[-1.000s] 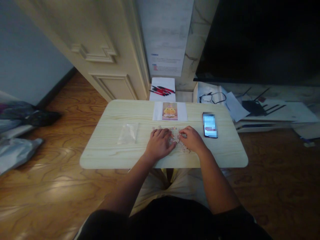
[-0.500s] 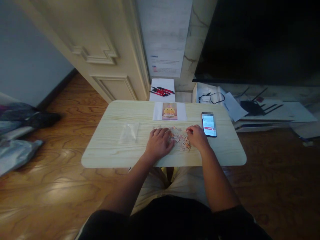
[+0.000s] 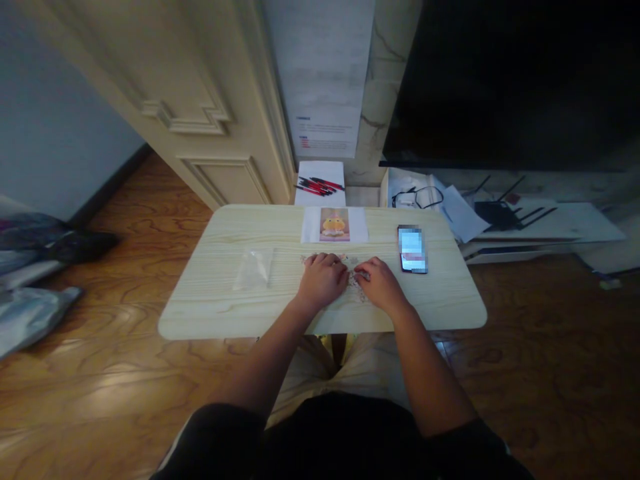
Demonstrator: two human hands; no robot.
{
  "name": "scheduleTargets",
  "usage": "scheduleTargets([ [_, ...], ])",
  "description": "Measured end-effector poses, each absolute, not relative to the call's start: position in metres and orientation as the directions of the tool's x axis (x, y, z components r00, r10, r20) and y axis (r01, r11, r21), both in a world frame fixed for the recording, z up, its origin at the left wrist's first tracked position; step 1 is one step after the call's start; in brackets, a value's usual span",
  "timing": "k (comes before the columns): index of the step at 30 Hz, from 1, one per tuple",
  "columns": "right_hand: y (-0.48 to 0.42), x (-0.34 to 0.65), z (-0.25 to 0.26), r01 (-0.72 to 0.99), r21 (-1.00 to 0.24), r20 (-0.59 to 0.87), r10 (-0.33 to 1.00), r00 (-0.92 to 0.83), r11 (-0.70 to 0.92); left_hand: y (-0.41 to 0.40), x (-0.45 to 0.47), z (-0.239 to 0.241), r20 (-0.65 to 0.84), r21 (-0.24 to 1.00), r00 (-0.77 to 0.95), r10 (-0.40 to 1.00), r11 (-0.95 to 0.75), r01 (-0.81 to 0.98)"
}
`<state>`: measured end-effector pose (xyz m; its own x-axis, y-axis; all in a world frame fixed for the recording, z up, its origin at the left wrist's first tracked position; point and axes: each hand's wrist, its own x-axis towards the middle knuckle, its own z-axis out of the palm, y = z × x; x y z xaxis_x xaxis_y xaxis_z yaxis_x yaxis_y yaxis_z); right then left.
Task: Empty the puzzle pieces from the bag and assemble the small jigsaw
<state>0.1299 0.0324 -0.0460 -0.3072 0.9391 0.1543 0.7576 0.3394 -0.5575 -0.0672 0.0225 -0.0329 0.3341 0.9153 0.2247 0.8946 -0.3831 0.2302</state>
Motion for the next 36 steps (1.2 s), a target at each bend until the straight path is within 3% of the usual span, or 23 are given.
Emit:
scheduleTargets([
  [8, 0.035, 0.139, -0.042, 0.821, -0.486, 0.127, 0.954, -0.273, 0.3, 0.026, -0.071, -0.035, 0.15, 0.3, 0.262, 0.953, -0.296, 0.907],
  [12, 0.031, 0.126, -0.037, 0.815, -0.479, 0.141, 0.945, -0.296, 0.327, 0.027, -0.071, -0.037, 0.161, 0.283, 0.283, 0.945, -0.319, 0.904],
  [19, 0.031, 0.11, -0.038, 0.899, -0.349, 0.1, 0.965, -0.243, 0.263, 0.023, -0.084, -0.036, 0.196, 0.258, 0.285, 0.938, -0.33, 0.908],
  [24, 0.034, 0.117, -0.035, 0.884, -0.398, 0.112, 0.969, -0.22, 0.246, 0.017, -0.09, -0.035, 0.234, 0.265, 0.279, 0.931, -0.337, 0.903],
  [29, 0.028, 0.123, -0.032, 0.852, -0.434, 0.104, 0.955, -0.277, 0.294, 0.02, -0.078, -0.041, 0.257, 0.279, 0.397, 0.881, -0.46, 0.843],
  [36, 0.022, 0.123, -0.032, 0.87, -0.369, 0.038, 0.941, -0.337, 0.327, 0.032, -0.07, -0.043, 0.236, 0.209, 0.365, 0.901, -0.414, 0.886],
])
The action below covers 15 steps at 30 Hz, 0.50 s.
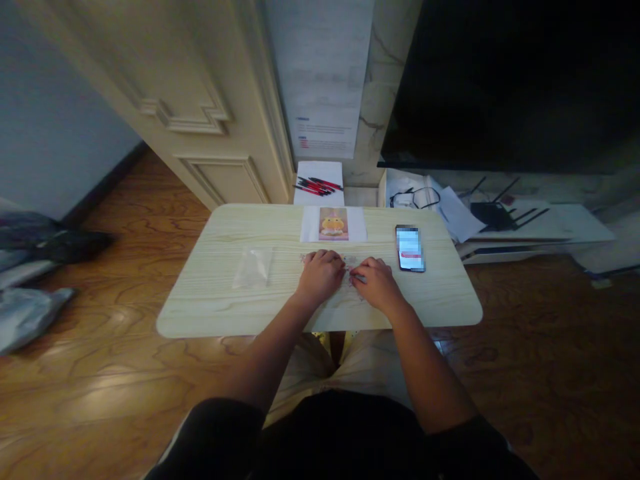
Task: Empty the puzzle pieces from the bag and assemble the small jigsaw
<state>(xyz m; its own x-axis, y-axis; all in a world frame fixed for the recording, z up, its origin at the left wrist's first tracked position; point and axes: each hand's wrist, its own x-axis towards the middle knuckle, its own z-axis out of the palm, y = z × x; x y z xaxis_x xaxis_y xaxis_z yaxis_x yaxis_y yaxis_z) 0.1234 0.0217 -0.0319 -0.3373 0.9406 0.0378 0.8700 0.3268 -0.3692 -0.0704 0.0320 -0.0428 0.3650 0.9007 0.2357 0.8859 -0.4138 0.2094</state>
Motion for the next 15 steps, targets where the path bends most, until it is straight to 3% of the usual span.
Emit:
scheduleTargets([
  [5, 0.0245, 0.1223, -0.0331, 0.877, -0.352, 0.063, 0.943, -0.328, 0.329, 0.0286, -0.0754, -0.0357, 0.242, 0.159, 0.317, 0.917, -0.36, 0.919],
  [15, 0.0251, 0.1169, -0.0371, 0.901, -0.349, 0.11, 0.966, -0.235, 0.259, 0.0249, -0.0665, -0.0346, 0.201, 0.226, 0.316, 0.927, -0.358, 0.906],
])
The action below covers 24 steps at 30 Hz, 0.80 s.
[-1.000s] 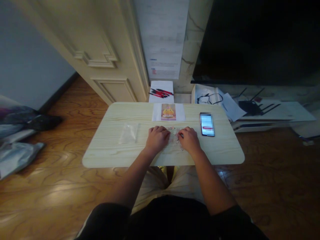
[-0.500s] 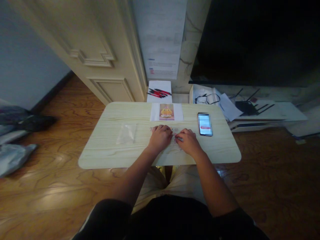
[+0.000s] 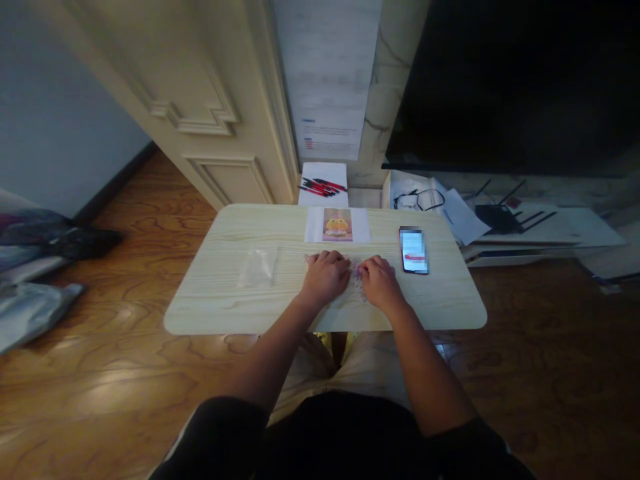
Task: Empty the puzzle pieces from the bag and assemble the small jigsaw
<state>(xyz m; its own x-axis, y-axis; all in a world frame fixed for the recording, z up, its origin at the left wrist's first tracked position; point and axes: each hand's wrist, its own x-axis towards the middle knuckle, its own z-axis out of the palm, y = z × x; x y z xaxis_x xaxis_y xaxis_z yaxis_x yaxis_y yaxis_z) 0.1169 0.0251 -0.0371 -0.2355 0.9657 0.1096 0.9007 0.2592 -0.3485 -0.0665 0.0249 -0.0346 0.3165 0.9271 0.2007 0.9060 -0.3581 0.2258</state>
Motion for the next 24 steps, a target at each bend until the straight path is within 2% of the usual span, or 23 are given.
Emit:
scheduleTargets([
  [9, 0.026, 0.118, -0.033, 0.897, -0.362, 0.086, 0.967, -0.238, 0.253, 0.024, -0.072, -0.036, 0.198, 0.261, 0.271, 0.942, -0.317, 0.912],
  [15, 0.015, 0.121, -0.029, 0.877, -0.381, 0.073, 0.955, -0.288, 0.293, 0.025, -0.075, -0.034, 0.177, 0.338, 0.234, 0.956, -0.283, 0.898],
  [24, 0.013, 0.116, -0.033, 0.891, -0.361, 0.066, 0.96, -0.27, 0.276, 0.015, -0.082, -0.036, 0.212, 0.289, 0.317, 0.924, -0.37, 0.883],
])
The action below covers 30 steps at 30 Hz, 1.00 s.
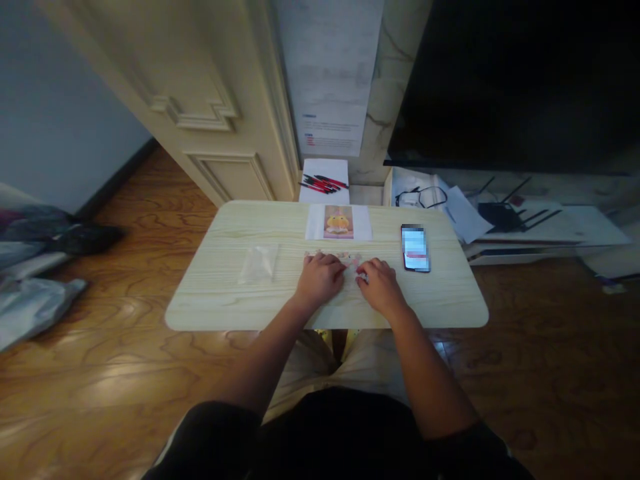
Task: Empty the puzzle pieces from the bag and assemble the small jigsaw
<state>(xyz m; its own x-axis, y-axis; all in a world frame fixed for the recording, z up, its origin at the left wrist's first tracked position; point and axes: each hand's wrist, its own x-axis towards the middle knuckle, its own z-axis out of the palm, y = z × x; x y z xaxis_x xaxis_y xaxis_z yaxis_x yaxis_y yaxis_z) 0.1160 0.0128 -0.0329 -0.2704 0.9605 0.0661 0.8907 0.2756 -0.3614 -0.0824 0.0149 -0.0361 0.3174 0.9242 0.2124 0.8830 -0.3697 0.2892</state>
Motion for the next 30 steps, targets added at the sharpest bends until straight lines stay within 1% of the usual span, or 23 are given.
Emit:
scheduleTargets([
  [3, 0.014, 0.115, -0.029, 0.88, -0.375, 0.085, 0.956, -0.28, 0.291, 0.008, -0.087, -0.036, 0.222, 0.318, 0.327, 0.919, -0.385, 0.866],
  [7, 0.011, 0.108, -0.024, 0.84, -0.399, 0.127, 0.929, -0.347, 0.368, -0.004, -0.091, -0.039, 0.228, 0.324, 0.353, 0.907, -0.412, 0.851],
  [11, 0.002, 0.104, -0.023, 0.813, -0.415, 0.078, 0.906, -0.416, 0.409, -0.015, -0.094, -0.04, 0.21, 0.305, 0.336, 0.918, -0.388, 0.869],
  [13, -0.003, 0.105, -0.024, 0.814, -0.418, 0.065, 0.907, -0.416, 0.404, -0.02, -0.095, -0.04, 0.223, 0.318, 0.325, 0.919, -0.383, 0.867],
  [16, -0.012, 0.11, -0.027, 0.839, -0.403, 0.073, 0.927, -0.369, 0.366, -0.029, -0.093, -0.04, 0.237, 0.329, 0.321, 0.917, -0.386, 0.862],
  [22, -0.021, 0.11, -0.032, 0.877, -0.364, 0.064, 0.948, -0.312, 0.314, -0.049, -0.084, -0.045, 0.222, 0.325, 0.371, 0.902, -0.427, 0.844],
  [25, -0.023, 0.105, -0.031, 0.872, -0.365, 0.081, 0.944, -0.319, 0.326, -0.053, -0.085, -0.044, 0.235, 0.322, 0.372, 0.898, -0.433, 0.842],
  [30, -0.024, 0.1, -0.029, 0.844, -0.373, 0.081, 0.919, -0.385, 0.386, -0.053, -0.09, -0.041, 0.27, 0.317, 0.299, 0.915, -0.378, 0.87],
])
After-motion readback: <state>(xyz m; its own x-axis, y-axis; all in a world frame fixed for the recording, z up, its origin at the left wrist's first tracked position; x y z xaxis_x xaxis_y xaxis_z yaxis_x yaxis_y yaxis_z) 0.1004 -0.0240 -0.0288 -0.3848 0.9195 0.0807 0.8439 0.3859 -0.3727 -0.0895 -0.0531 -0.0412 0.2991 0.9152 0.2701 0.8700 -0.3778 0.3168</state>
